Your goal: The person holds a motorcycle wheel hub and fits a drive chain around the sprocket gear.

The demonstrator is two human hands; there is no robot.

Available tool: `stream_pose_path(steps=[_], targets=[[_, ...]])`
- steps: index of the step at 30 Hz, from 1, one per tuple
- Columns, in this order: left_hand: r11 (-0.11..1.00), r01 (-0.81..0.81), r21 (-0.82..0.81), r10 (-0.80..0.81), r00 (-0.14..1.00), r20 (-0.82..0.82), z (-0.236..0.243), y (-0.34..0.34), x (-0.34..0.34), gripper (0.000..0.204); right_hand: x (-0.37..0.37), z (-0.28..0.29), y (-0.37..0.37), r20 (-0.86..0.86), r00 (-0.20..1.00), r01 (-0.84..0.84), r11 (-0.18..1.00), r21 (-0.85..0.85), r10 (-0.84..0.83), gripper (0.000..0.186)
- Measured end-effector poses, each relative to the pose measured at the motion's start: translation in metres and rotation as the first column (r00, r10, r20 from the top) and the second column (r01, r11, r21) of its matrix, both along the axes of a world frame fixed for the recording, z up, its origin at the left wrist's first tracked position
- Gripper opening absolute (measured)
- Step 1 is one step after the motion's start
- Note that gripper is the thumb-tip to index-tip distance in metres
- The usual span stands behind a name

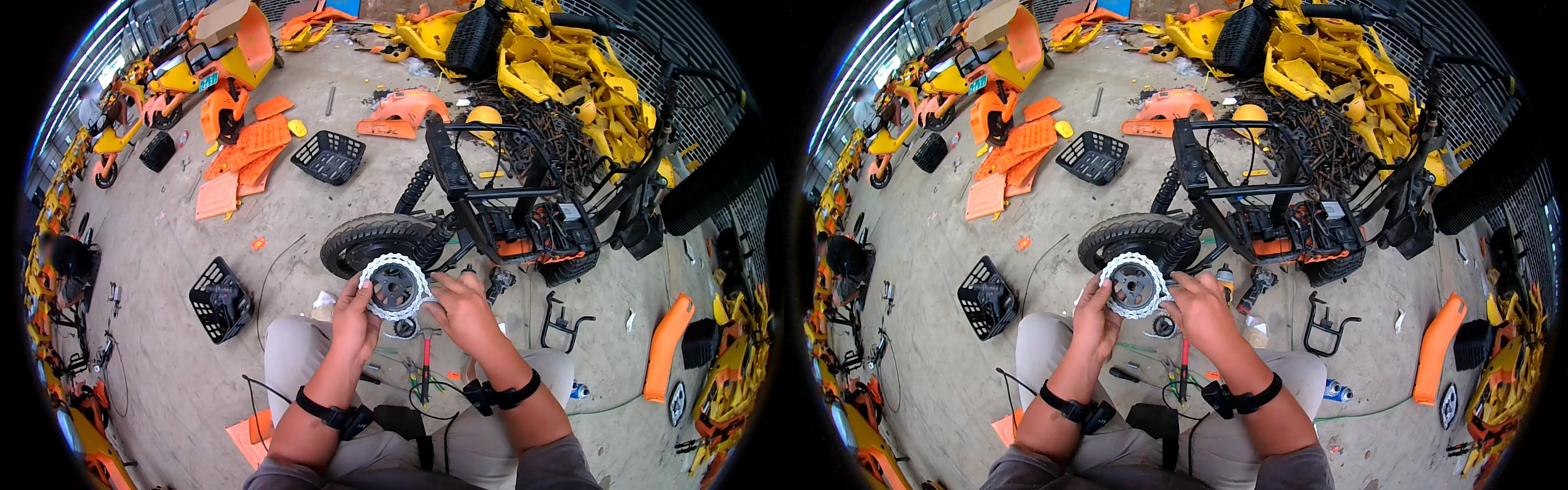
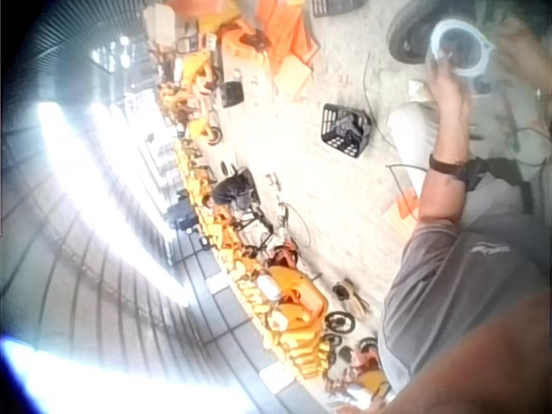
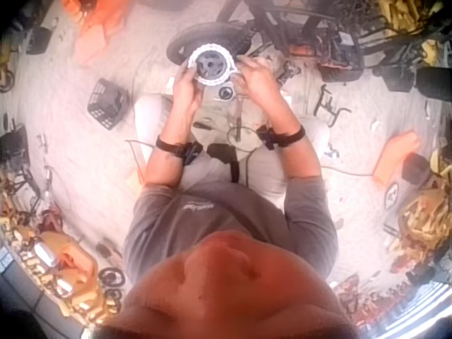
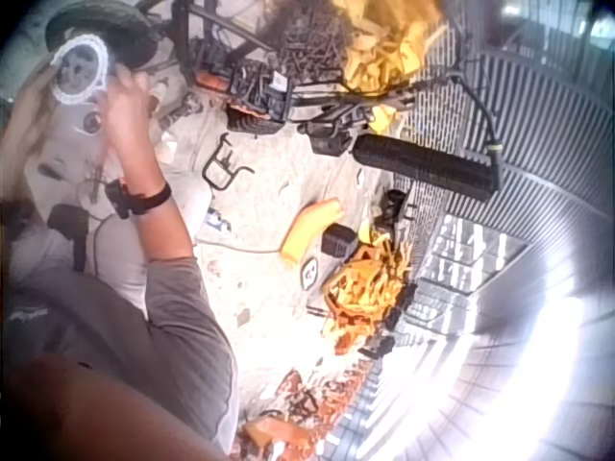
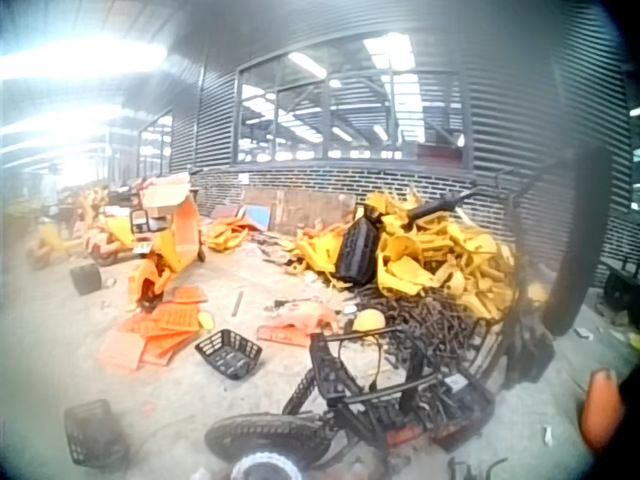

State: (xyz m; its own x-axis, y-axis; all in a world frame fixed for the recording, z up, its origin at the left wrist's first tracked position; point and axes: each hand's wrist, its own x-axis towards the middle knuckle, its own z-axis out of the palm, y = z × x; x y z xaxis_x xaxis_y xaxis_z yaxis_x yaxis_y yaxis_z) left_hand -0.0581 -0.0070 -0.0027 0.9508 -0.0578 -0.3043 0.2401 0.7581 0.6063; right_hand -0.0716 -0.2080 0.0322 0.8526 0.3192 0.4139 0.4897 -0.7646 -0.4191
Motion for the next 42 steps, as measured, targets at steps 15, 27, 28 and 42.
stream_pose_path(steps=[15, 27, 28, 42], targets=[[1.000, -0.014, 0.010, 0.014, 1.000, -0.021, -0.002, -0.001, -0.001, 0.027, -0.003, -0.013, 0.003, -0.201, 0.980, -0.035, 0.982, -0.184, -0.003, 0.027], [1.000, 0.003, 0.024, -0.003, 1.000, -0.020, -0.003, 0.005, 0.000, 0.030, -0.001, -0.015, 0.005, -0.010, 1.000, 0.004, 0.977, -0.213, -0.006, 0.051], [1.000, 0.009, 0.013, -0.009, 1.000, -0.021, -0.003, 0.005, -0.001, 0.030, -0.002, -0.014, 0.006, -0.010, 1.000, 0.003, 0.977, -0.213, -0.005, 0.051], [0.961, 0.209, 0.181, -0.201, 0.978, -0.061, 0.018, 0.016, 0.003, 0.036, -0.004, -0.006, -0.012, -0.040, 0.986, -0.168, 0.970, -0.179, 0.163, 0.033]])
